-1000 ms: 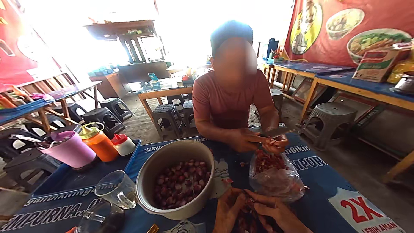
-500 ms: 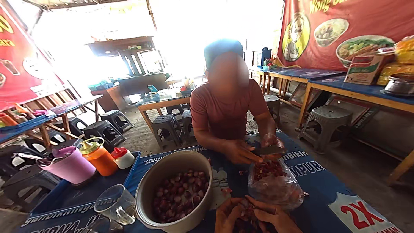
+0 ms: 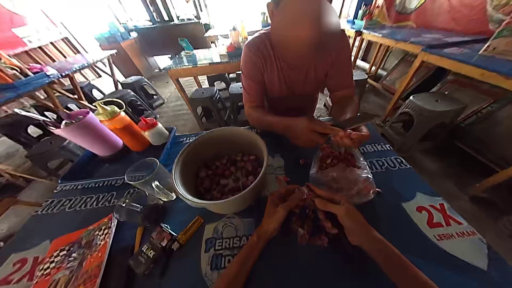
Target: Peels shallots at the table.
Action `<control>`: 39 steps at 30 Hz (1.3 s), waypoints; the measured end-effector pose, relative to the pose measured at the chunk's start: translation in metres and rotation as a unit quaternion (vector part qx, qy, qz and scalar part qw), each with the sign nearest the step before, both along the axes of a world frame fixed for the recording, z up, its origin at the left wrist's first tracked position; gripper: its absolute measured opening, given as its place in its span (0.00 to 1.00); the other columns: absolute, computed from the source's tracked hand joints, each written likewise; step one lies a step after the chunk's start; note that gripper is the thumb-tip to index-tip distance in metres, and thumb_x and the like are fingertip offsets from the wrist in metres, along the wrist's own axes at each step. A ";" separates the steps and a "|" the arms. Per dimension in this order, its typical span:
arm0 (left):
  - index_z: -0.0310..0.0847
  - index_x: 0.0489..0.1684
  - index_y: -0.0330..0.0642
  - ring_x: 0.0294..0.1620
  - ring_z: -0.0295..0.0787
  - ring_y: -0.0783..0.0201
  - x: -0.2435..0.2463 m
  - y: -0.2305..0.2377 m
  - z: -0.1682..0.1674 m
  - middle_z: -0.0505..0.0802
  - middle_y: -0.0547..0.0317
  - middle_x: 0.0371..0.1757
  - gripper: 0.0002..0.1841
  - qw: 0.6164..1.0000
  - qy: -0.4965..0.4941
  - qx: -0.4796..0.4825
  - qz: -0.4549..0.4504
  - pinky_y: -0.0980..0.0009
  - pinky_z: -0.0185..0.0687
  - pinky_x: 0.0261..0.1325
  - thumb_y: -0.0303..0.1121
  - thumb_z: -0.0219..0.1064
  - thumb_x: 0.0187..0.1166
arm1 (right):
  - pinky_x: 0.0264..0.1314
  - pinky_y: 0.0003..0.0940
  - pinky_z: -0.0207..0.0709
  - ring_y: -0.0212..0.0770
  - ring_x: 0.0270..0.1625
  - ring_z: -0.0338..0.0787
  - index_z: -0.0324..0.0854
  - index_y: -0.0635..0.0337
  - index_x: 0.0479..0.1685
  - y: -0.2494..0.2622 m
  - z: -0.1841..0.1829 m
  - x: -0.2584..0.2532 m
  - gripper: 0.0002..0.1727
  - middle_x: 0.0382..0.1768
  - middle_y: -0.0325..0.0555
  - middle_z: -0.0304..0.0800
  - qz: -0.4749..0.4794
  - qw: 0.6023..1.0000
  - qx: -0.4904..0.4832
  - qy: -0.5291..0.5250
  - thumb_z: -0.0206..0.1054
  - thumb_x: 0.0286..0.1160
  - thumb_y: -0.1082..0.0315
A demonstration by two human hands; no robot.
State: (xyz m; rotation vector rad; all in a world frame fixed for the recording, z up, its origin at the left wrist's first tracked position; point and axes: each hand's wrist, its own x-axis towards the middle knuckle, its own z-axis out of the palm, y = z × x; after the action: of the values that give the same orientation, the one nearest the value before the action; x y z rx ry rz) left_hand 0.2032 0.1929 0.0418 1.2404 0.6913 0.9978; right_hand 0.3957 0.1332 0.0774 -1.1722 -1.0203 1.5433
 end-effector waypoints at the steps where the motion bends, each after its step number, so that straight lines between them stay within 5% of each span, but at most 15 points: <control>1: 0.84 0.57 0.31 0.41 0.90 0.69 0.000 0.000 0.000 0.93 0.59 0.42 0.12 1.000 0.000 0.000 0.002 0.71 0.88 0.48 0.28 0.63 0.84 | 0.15 0.22 0.72 0.29 0.15 0.75 0.70 0.54 0.86 0.000 0.000 0.000 0.27 0.25 0.37 0.81 -0.003 1.000 -0.003 0.002 0.55 0.87 0.67; 4: 0.83 0.58 0.30 0.41 0.90 0.69 0.000 -0.001 -0.001 0.93 0.59 0.42 0.12 1.000 0.002 0.002 -0.001 0.71 0.87 0.49 0.29 0.61 0.85 | 0.14 0.22 0.72 0.29 0.15 0.75 0.71 0.55 0.85 -0.001 -0.002 -0.001 0.26 0.25 0.37 0.82 -0.003 1.000 0.006 0.000 0.55 0.87 0.68; 10: 0.85 0.50 0.33 0.26 0.82 0.77 0.005 -0.002 -0.002 0.91 0.65 0.32 0.09 0.999 0.012 0.021 0.026 0.80 0.79 0.31 0.30 0.66 0.82 | 0.13 0.21 0.73 0.28 0.13 0.75 0.71 0.58 0.84 0.000 -0.003 -0.002 0.26 0.23 0.36 0.82 0.008 1.000 0.020 0.004 0.56 0.86 0.69; 18: 0.82 0.62 0.28 0.40 0.90 0.70 0.000 0.002 -0.003 0.93 0.56 0.45 0.17 1.000 -0.005 0.005 0.005 0.72 0.87 0.49 0.26 0.50 0.87 | 0.13 0.22 0.73 0.29 0.14 0.75 0.72 0.57 0.84 0.002 0.000 0.001 0.26 0.23 0.37 0.81 -0.027 1.000 0.004 0.011 0.55 0.86 0.70; 27: 0.79 0.57 0.29 0.29 0.87 0.73 0.002 0.002 -0.002 0.94 0.56 0.41 0.13 0.999 -0.020 -0.023 0.042 0.79 0.83 0.32 0.27 0.49 0.91 | 0.13 0.22 0.73 0.29 0.13 0.75 0.72 0.58 0.84 0.002 0.005 0.005 0.26 0.22 0.38 0.81 -0.051 0.998 0.033 0.019 0.56 0.86 0.70; 32: 0.80 0.46 0.34 0.19 0.76 0.77 0.003 0.002 0.000 0.88 0.63 0.28 0.15 0.998 -0.001 -0.027 0.055 0.82 0.73 0.23 0.31 0.48 0.93 | 0.15 0.21 0.74 0.28 0.15 0.76 0.73 0.57 0.83 0.002 0.003 0.002 0.26 0.24 0.35 0.82 -0.018 0.998 0.061 -0.015 0.56 0.85 0.70; 39: 0.78 0.48 0.33 0.19 0.75 0.78 0.006 -0.002 0.003 0.86 0.65 0.26 0.11 0.997 0.033 -0.022 0.070 0.82 0.72 0.22 0.31 0.52 0.91 | 0.16 0.23 0.74 0.28 0.16 0.77 0.70 0.57 0.84 0.003 -0.001 0.002 0.28 0.27 0.35 0.84 0.010 0.997 0.057 -0.053 0.57 0.83 0.68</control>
State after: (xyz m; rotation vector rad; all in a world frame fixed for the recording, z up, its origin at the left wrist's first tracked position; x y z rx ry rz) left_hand 0.2089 0.1904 0.0452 1.2036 0.8559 1.0539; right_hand 0.3978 0.1362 0.0762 -1.1763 -1.1779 1.4303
